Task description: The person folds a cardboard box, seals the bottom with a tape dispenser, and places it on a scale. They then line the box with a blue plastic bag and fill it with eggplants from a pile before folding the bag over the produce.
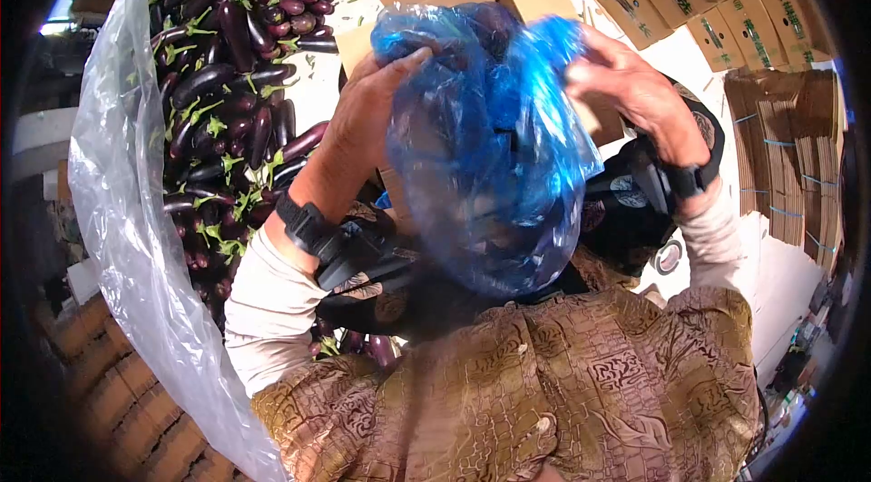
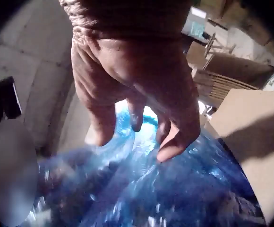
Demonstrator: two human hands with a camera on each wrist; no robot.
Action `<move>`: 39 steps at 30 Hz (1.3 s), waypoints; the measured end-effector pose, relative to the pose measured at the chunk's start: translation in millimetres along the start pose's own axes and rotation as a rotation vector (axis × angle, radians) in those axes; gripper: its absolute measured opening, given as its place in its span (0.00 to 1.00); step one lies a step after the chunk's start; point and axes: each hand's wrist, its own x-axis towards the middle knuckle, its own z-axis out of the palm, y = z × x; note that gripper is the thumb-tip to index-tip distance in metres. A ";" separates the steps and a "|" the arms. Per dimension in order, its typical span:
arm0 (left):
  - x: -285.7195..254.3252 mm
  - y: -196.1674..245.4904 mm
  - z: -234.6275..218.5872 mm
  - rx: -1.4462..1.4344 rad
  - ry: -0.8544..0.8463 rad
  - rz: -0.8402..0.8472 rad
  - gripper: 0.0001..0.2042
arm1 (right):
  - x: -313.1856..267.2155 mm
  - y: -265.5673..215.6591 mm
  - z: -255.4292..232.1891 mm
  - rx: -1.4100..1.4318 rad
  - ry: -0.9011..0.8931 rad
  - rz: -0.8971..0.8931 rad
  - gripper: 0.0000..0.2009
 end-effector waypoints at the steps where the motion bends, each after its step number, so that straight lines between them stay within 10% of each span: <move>1: 5.7 -2.1 -4.4 0.171 -0.041 0.081 0.10 | 11.2 2.6 8.8 -0.128 -0.035 -0.054 0.32; 5: 26.6 -13.2 -17.2 0.800 -0.148 0.020 0.11 | 51.6 15.2 57.0 -0.709 -0.009 -0.071 0.31; 8: 23.6 6.0 -3.2 1.427 -0.205 0.075 0.12 | 95.8 19.2 49.5 -0.440 -0.266 0.102 0.25; 11: 21.0 12.2 -19.8 1.222 0.001 0.349 0.13 | 136.2 36.4 30.7 -0.296 -0.196 0.114 0.15; 15: 18.1 25.2 -31.7 0.890 -0.008 0.149 0.31 | 152.5 45.9 -10.3 0.234 0.113 0.297 0.07; 17: 20.8 1.8 -31.0 1.100 -0.024 0.501 0.46 | 149.3 57.2 -11.5 0.231 0.188 0.391 0.07; 20: 43.5 -30.0 -20.4 1.439 -0.130 0.574 0.56 | 146.2 77.7 1.1 0.274 0.031 0.387 0.08; 27: 123.4 -45.2 -52.3 1.367 -0.108 0.763 0.10 | 85.4 23.2 -10.3 -0.172 0.154 0.140 0.17; 30: 138.6 -39.7 -64.4 1.312 0.140 0.663 0.04 | 49.5 15.7 -18.0 -0.377 0.012 0.159 0.26; 32: 145.5 -44.2 -72.4 1.340 0.189 0.628 0.06 | 39.4 22.2 -2.7 -0.987 -0.105 -0.196 0.28; 37: 154.6 -51.6 -72.7 1.512 0.311 0.545 0.09 | 86.7 68.1 37.3 -1.171 -0.227 -0.549 0.23; 39: 156.8 -52.7 -73.1 1.588 0.289 0.499 0.09 | 121.7 78.5 47.8 -1.294 -0.328 -0.358 0.17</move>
